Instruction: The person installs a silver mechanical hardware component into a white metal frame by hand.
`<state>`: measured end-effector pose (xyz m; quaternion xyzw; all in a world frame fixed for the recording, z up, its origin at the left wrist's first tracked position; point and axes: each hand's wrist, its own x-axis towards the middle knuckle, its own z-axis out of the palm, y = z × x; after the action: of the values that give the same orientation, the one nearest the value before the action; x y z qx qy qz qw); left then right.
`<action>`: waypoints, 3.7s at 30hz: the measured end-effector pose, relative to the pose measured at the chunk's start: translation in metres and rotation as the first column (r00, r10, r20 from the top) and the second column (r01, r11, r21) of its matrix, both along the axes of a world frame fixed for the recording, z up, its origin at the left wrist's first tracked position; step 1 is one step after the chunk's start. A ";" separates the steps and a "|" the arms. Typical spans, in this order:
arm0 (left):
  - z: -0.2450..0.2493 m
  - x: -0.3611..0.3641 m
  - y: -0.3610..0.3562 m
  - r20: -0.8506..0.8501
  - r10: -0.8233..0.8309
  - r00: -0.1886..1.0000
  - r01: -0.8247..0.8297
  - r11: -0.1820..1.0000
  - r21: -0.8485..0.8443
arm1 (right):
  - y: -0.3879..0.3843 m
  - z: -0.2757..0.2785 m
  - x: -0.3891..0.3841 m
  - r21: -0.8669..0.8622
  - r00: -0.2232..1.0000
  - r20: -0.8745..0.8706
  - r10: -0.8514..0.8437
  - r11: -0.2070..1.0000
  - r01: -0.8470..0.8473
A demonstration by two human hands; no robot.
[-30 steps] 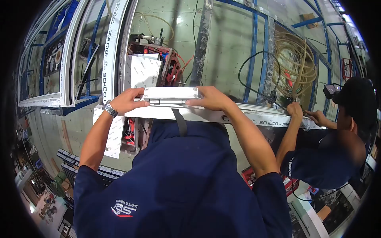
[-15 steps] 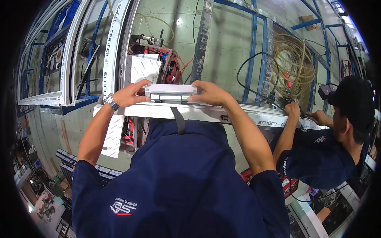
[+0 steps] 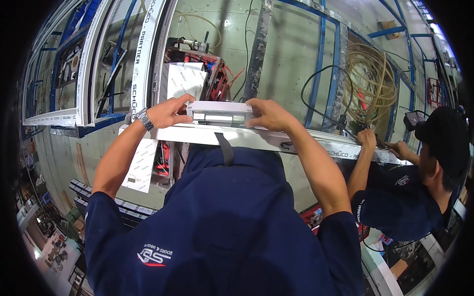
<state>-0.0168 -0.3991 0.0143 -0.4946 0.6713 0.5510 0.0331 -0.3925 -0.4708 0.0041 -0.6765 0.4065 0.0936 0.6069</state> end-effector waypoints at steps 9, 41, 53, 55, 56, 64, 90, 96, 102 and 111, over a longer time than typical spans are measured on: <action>-0.001 -0.005 0.002 -0.048 0.045 0.998 -0.045 0.999 0.002 | 0.003 -0.003 0.000 0.026 0.989 0.138 -0.061 0.998 0.058; -0.026 -0.002 0.001 -0.193 0.367 0.910 -0.305 0.908 0.288 | 0.010 -0.027 -0.002 0.060 0.977 0.202 -0.072 0.996 0.061; -0.029 -0.012 0.021 -0.150 0.288 0.946 -0.301 0.951 -0.074 | 0.031 -0.004 -0.001 0.204 0.948 0.053 -0.313 0.933 0.296; -0.025 -0.012 0.016 -0.137 0.256 0.957 -0.269 0.959 -0.091 | 0.040 -0.015 -0.003 0.101 0.950 0.112 -0.293 0.954 0.282; -0.028 -0.011 0.013 -0.163 0.265 0.951 -0.282 0.954 -0.097 | 0.036 -0.020 -0.004 0.038 0.951 0.148 -0.273 0.962 0.271; -0.040 -0.015 0.019 -0.169 0.239 0.956 -0.253 0.965 -0.069 | 0.041 0.015 0.007 0.061 0.977 -0.084 -0.196 0.978 0.201; 0.013 -0.002 0.024 -0.238 0.051 0.970 -0.027 0.994 0.102 | 0.100 0.024 -0.002 -0.812 0.958 0.262 0.119 0.563 0.152; 0.013 0.001 0.017 -0.264 0.022 0.964 0.010 0.993 0.117 | 0.110 0.022 -0.001 -0.878 0.951 0.272 0.146 0.442 0.183; 0.021 -0.003 0.014 -0.211 -0.011 0.977 0.046 0.986 0.159 | 0.106 0.036 -0.003 -0.762 0.948 0.299 0.107 0.625 0.170; 0.007 0.009 0.031 -0.325 0.097 0.941 -0.046 0.986 0.161 | 0.128 0.039 -0.011 -0.805 0.952 0.250 0.176 0.584 0.103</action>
<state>-0.0083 -0.3683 0.0217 -0.4148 0.6053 0.6765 -0.0630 -0.4039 -0.3428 0.0433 -0.8923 0.2919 -0.1940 0.2844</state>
